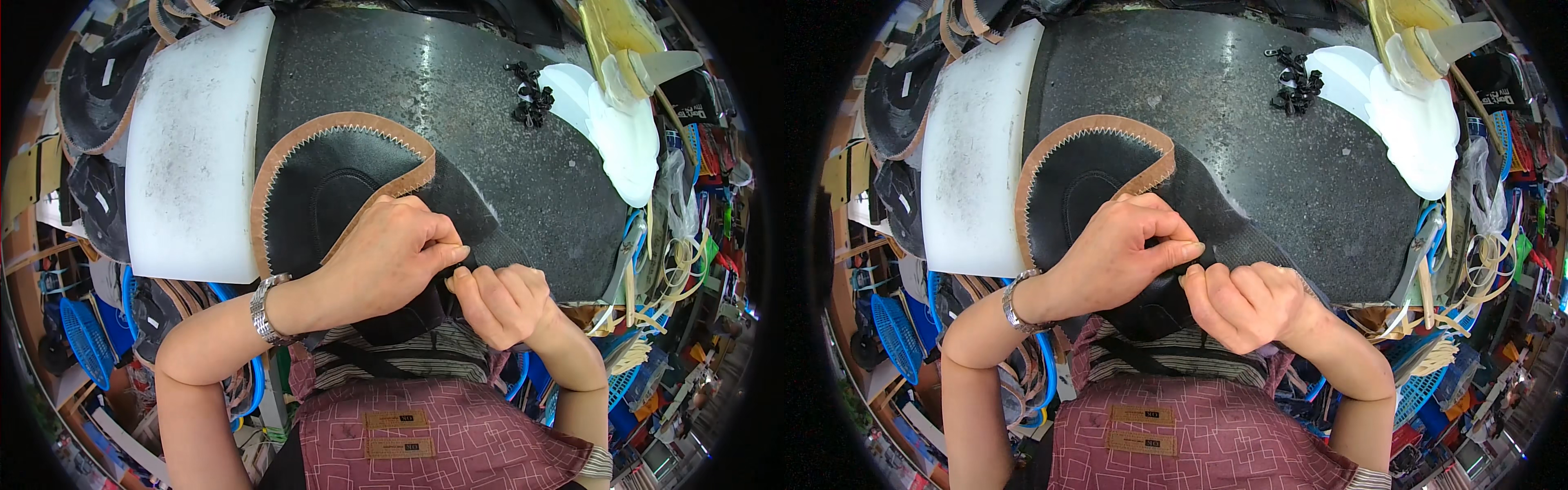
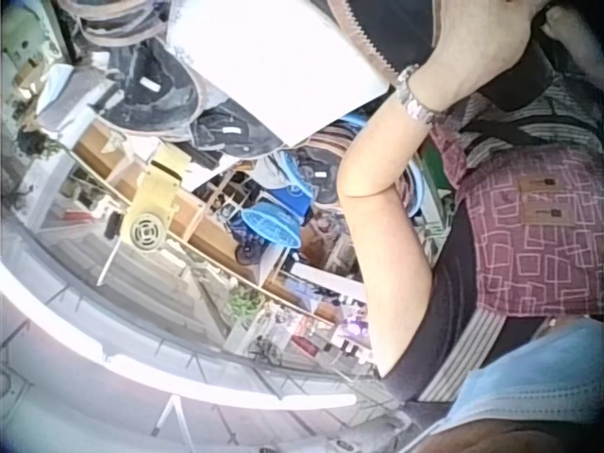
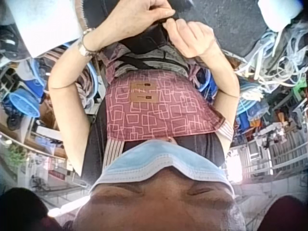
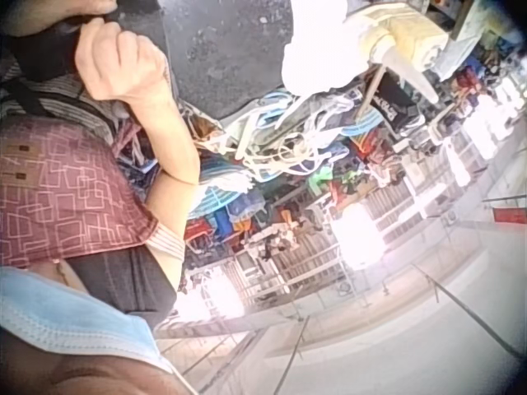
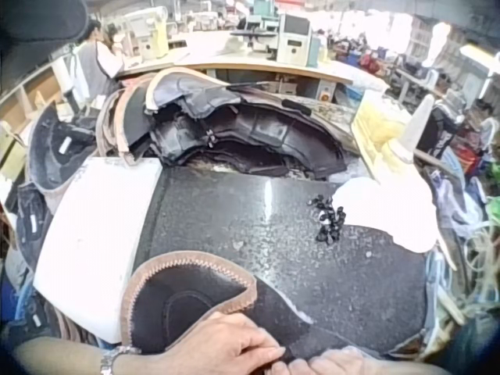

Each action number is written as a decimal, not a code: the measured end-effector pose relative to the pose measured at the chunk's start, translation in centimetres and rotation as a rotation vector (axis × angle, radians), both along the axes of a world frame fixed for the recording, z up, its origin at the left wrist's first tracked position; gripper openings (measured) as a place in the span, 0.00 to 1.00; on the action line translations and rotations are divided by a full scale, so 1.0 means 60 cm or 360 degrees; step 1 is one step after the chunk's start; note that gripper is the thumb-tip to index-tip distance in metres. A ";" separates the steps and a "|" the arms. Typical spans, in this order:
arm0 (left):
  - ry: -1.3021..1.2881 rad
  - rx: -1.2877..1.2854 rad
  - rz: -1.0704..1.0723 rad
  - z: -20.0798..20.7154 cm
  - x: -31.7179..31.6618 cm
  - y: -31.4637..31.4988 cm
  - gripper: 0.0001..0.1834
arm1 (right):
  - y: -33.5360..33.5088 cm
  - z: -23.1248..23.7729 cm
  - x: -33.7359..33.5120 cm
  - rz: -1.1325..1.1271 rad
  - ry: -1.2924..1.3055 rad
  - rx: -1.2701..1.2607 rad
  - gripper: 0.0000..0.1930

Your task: The person assembles sandals by inserting small black plastic fasteners into the heel area of the sole. They use a hammer to secure the fasteners. The person handles multiple sandal soles, placing some into a blue basket and retrieving others from a stack on the table.

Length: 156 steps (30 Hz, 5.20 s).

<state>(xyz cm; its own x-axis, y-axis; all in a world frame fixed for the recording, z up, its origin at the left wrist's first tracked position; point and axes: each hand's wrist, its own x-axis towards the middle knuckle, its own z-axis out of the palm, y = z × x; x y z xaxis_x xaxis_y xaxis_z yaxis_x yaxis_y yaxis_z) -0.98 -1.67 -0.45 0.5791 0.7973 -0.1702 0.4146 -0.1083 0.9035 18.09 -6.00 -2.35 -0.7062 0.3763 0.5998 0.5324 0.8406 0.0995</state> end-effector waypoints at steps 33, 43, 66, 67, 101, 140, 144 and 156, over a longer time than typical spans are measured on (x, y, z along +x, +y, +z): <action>-0.0031 0.0294 0.0038 -0.010 0.008 -0.011 0.07 | -0.006 -0.002 0.003 0.0030 0.0051 0.0065 0.07; -0.0046 0.0119 -0.0002 -0.005 0.002 -0.002 0.08 | -0.007 -0.003 0.001 -0.0067 0.0036 -0.0032 0.09; -0.0038 0.0092 0.0022 -0.007 0.000 -0.001 0.09 | -0.003 0.000 -0.002 -0.0038 0.0044 -0.0058 0.09; -0.0036 0.0091 0.0023 -0.007 -0.001 -0.002 0.09 | -0.003 0.000 -0.002 -0.0039 0.0045 -0.0061 0.09; -0.0069 0.0136 0.0020 -0.010 0.002 -0.008 0.08 | -0.004 -0.005 -0.004 -0.0005 0.0084 -0.0005 0.08; -0.0048 0.0599 -0.0113 -0.038 0.034 0.016 0.07 | -0.028 0.005 -0.004 -0.0110 -0.0212 0.0129 0.04; -0.0121 0.0756 -0.0112 -0.043 0.047 0.026 0.08 | -0.018 -0.003 0.009 -0.0261 0.0340 -0.0422 0.09; 0.0297 0.0793 -0.0991 -0.010 0.063 0.096 0.08 | 0.002 -0.013 0.000 -0.0366 0.0535 -0.0502 0.10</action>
